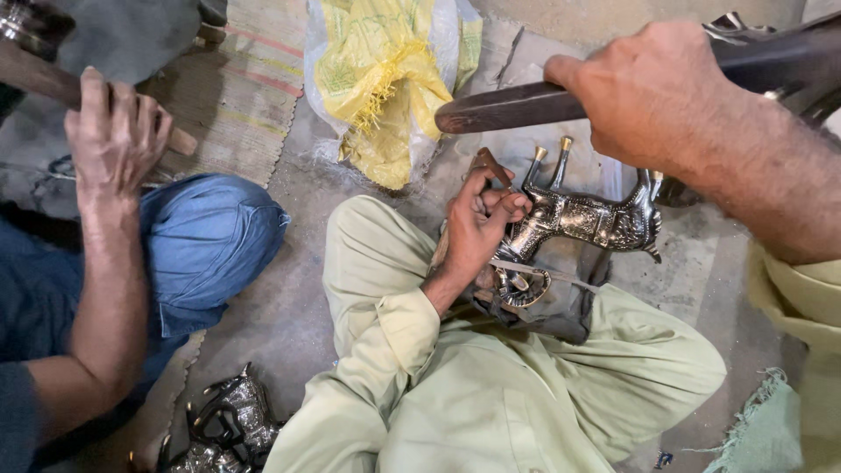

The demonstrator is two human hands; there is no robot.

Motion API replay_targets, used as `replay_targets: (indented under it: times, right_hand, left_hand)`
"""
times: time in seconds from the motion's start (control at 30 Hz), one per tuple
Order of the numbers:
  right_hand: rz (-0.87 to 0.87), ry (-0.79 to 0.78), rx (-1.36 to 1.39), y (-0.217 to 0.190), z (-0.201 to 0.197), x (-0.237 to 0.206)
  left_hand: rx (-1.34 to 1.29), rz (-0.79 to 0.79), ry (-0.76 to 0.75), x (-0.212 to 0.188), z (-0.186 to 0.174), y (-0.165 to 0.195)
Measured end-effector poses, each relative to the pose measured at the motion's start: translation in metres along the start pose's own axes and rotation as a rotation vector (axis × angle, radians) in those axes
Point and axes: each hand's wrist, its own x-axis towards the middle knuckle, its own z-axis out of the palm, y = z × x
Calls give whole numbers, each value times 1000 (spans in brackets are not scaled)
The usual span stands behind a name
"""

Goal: The person sits on the floor and uses a hammer to strike a metal animal figurine held in a cloth. They repeatedly tap the figurine's body and legs with the hammer while another person works nearby.

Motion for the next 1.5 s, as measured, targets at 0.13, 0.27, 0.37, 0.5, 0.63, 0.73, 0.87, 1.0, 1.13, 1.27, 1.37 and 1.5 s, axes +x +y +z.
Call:
replay_targets:
  times: [0.13,0.27,0.37,0.5,0.63,0.73,0.87,1.0,1.13,1.27,1.37,1.5]
  right_hand:
    - [44,-52,-3,1,6,3]
    - [13,-146,-78,7,6,4]
    - [37,-87,-13,11,4,2]
    - [43,-87,35,13,1,-1]
    - [59,-78,43,13,-3,-2]
    - [46,-108,9,10,-8,0]
    - [101,-110,56,14,-11,1]
    - [107,-201,2,15,-3,1]
    - [162,-102,144,19,-1,-2]
    - [76,-166,52,13,-1,-5]
    - [86,-113,172,18,3,-17]
    - [348,-469,378,14,25,-56]
  left_hand:
    - [28,-6,-24,1,-1,-1]
    - [45,-4,-21,1,-1,0]
    - [42,-16,-41,2,0,0]
    - [25,-46,-36,2,0,2]
    - [69,-38,-53,2,0,1]
    - [45,-43,-57,2,-1,-1]
    - [18,-57,-76,2,0,-4]
    - [2,-64,-89,4,-1,-2]
    - [44,-77,-75,4,-1,1]
    - [-19,-70,-49,6,-1,3]
    - [-60,-67,16,7,-6,6]
    - [-57,-187,41,4,-26,12]
